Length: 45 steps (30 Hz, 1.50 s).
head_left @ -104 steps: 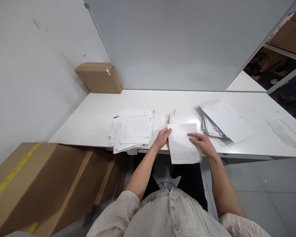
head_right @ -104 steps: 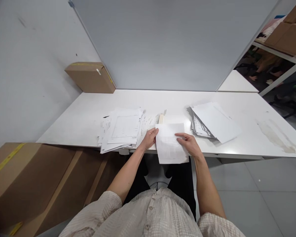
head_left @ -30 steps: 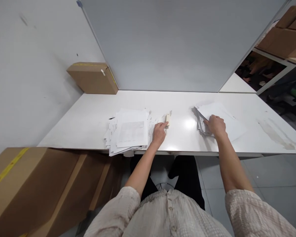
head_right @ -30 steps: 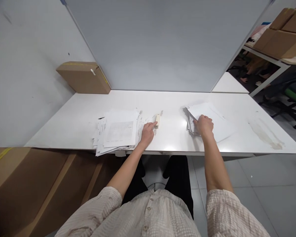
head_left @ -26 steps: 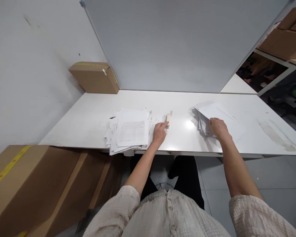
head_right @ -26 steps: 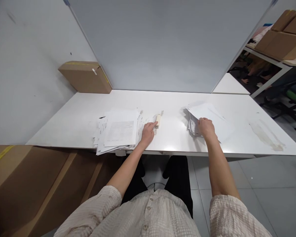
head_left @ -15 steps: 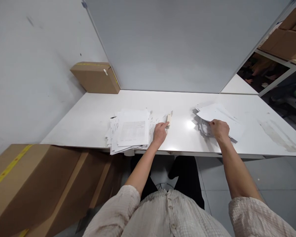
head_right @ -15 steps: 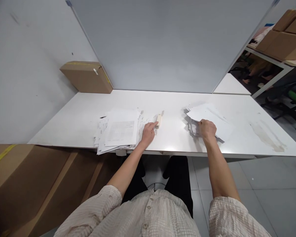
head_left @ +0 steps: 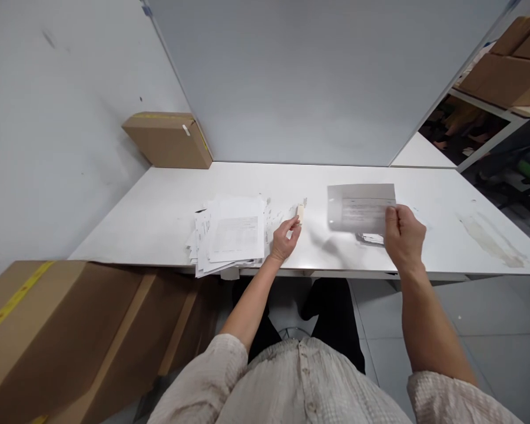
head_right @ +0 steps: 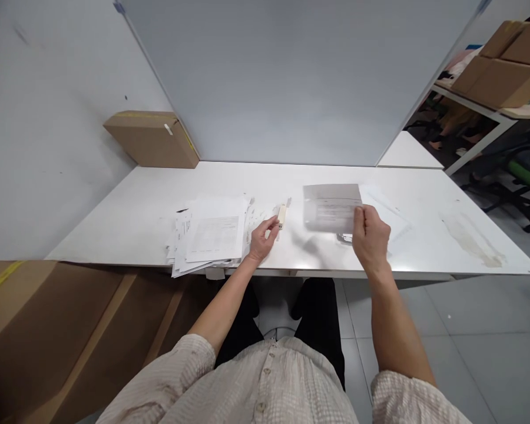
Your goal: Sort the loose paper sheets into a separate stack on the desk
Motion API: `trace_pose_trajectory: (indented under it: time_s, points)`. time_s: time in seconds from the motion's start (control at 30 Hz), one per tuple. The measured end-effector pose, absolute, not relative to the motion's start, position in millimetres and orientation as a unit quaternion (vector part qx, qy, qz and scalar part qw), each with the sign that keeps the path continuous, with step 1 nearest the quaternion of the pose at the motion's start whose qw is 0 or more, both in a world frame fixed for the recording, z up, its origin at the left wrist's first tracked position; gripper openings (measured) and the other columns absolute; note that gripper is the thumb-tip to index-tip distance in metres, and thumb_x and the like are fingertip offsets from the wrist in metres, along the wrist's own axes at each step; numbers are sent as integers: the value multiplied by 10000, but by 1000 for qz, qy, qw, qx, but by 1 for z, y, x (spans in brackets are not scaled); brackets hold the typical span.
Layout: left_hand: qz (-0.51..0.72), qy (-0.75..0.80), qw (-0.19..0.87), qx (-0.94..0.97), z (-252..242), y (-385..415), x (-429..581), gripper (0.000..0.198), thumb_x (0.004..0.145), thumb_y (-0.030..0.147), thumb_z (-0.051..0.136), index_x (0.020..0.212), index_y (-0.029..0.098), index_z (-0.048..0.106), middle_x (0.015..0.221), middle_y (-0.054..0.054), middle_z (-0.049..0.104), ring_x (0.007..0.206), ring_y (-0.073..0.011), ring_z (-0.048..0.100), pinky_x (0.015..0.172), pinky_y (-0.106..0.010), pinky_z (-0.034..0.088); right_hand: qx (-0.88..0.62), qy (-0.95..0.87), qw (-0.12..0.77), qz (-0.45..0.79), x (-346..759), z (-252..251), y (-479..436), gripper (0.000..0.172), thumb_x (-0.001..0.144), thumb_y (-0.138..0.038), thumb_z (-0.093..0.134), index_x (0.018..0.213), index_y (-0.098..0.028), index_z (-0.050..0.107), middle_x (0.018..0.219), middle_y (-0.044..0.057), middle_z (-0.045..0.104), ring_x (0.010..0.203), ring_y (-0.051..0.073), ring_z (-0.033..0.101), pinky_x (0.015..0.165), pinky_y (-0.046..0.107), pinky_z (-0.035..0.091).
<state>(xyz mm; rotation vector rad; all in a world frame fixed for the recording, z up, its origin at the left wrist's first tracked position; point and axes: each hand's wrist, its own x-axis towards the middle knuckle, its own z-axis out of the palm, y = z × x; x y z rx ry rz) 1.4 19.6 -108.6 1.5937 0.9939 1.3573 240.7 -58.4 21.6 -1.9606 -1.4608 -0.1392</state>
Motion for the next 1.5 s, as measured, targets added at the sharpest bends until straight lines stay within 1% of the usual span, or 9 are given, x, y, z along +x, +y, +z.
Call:
trace_pose_trajectory:
  time_s: [0.1,0.2,0.33,0.43,0.5,0.67,1.27,1.4,1.5]
  points:
    - [502,291,644,498,-102,12,3,628,759,660,491,1101,155,640,1021,-136,671,930,-239,623,838,-383,472,-701,-576,418,47,216,20,-61,355,904,-479,328,757,-210,507,647,5,489,617,150,459,571,255,352]
    - [438,243,761,413,-97,6,4,652,680,695,559,963,124,693,900,-141,702,915,-268,640,809,-391,488,-681,-589,418,123,203,-1,-56,385,885,-503,363,660,-206,458,586,-16,444,579,134,427,556,250,338]
    - [448,289,753,386,-96,4,3,383,629,441,757,829,118,710,797,-92,715,840,-248,654,805,-393,491,-694,-600,333,217,218,-25,-42,461,900,-525,316,701,-181,549,598,15,528,577,148,481,556,261,373]
    - [465,317,729,390,-99,7,1,369,645,432,745,820,110,707,807,-86,718,819,-239,652,796,-395,490,-784,-575,228,57,250,-31,-24,388,906,-427,368,945,-144,630,893,120,645,848,237,560,706,325,415]
    - [463,328,719,402,-101,9,2,379,646,440,740,826,107,708,808,-84,719,813,-239,651,793,-392,491,-816,-561,133,-34,273,-33,-12,374,880,-382,434,1094,-128,605,1127,171,596,1047,307,495,784,374,401]
    - [460,328,722,399,-103,10,3,401,638,445,743,861,113,711,838,-86,722,847,-252,649,807,-393,493,-819,-574,-4,29,305,-39,4,389,911,-329,333,1059,-153,647,1183,148,583,1038,293,513,756,356,412]
    - [454,321,732,393,-98,9,1,408,632,435,751,885,117,710,882,-101,721,903,-265,642,838,-408,481,-843,-537,-20,27,311,-35,-8,418,894,-359,341,896,-135,695,959,175,655,879,288,583,656,352,402]
    - [460,318,731,391,-102,10,2,420,630,441,751,893,117,704,887,-101,719,905,-267,643,843,-418,475,-826,-542,96,-121,301,-9,-25,395,917,-272,277,1024,-147,636,1124,176,594,1020,320,526,770,402,399]
    - [466,319,732,381,-105,11,3,423,628,440,753,908,127,700,886,-92,720,902,-261,645,842,-414,474,-791,-531,267,-144,282,22,-50,378,930,-347,266,1032,-189,594,970,151,617,914,274,561,752,382,417]
